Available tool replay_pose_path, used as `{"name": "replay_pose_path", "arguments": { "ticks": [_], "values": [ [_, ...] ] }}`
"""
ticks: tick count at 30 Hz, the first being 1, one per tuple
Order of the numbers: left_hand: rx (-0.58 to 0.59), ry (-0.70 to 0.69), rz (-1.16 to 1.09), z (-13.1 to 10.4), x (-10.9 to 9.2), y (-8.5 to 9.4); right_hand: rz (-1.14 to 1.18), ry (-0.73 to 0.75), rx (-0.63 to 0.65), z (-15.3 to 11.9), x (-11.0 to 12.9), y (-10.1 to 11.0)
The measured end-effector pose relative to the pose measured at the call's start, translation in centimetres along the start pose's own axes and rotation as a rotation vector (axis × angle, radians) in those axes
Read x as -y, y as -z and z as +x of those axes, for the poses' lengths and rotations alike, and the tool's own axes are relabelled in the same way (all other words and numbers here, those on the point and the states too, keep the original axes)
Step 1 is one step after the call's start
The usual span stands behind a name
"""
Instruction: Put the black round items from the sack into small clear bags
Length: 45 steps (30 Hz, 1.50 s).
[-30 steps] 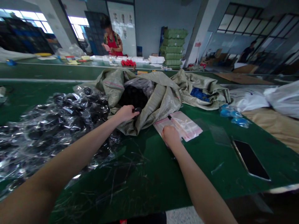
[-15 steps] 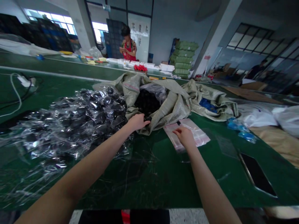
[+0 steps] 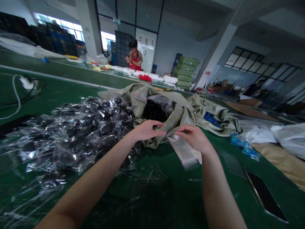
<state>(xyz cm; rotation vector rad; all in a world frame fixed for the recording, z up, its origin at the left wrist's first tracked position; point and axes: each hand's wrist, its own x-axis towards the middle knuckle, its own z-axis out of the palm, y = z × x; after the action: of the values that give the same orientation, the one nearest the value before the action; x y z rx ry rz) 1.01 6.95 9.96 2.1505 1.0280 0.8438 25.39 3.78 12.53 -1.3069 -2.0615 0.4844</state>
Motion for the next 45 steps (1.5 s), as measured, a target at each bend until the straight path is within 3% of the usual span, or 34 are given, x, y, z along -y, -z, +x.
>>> {"name": "replay_pose_path", "arguments": {
  "ticks": [4,7,10,13,15,19,22,26,28,33,38,41,45],
  "values": [
    [0.080,0.004,-0.232,0.3,1.1,0.6,0.138,0.041,0.022,2.3,1.2,-1.8],
    [0.058,0.062,-0.277,0.4,2.0,0.9,0.156,0.020,-0.037,4.1,0.7,-3.3],
    [-0.042,0.122,-0.275,0.6,2.7,1.0,0.101,0.065,-0.110,5.1,0.2,-4.4],
    [-0.199,0.171,-0.169,0.7,2.9,1.1,-0.076,0.083,-0.370,5.1,0.5,-5.3],
    [-0.332,0.178,-0.028,0.7,2.6,1.0,-0.165,0.030,-0.465,4.7,1.3,-6.0],
    [-0.464,0.125,0.295,0.5,1.5,0.2,0.048,-0.096,-0.213,4.2,2.7,-7.4],
    [-0.442,0.105,0.461,0.4,1.0,-0.5,0.241,-0.168,-0.136,4.5,2.5,-8.4],
    [-0.465,0.100,0.514,0.3,1.0,-0.9,0.396,-0.291,-0.299,5.1,1.5,-9.1],
    [-0.497,0.094,0.520,0.4,1.1,-0.8,0.507,-0.357,-0.322,5.3,1.4,-9.2],
    [-0.468,0.043,0.506,0.4,1.2,-0.9,0.761,-0.374,-0.126,5.3,1.7,-9.4],
    [-0.362,0.003,0.458,0.4,1.1,-0.7,0.752,-0.295,-0.218,5.5,1.0,-9.2],
    [-0.248,0.005,0.332,0.2,1.0,0.2,0.631,-0.254,-0.245,5.6,0.8,-8.8],
    [-0.219,0.009,0.159,0.1,1.1,1.1,0.459,-0.187,-0.227,5.3,1.3,-8.6]
  ]
}}
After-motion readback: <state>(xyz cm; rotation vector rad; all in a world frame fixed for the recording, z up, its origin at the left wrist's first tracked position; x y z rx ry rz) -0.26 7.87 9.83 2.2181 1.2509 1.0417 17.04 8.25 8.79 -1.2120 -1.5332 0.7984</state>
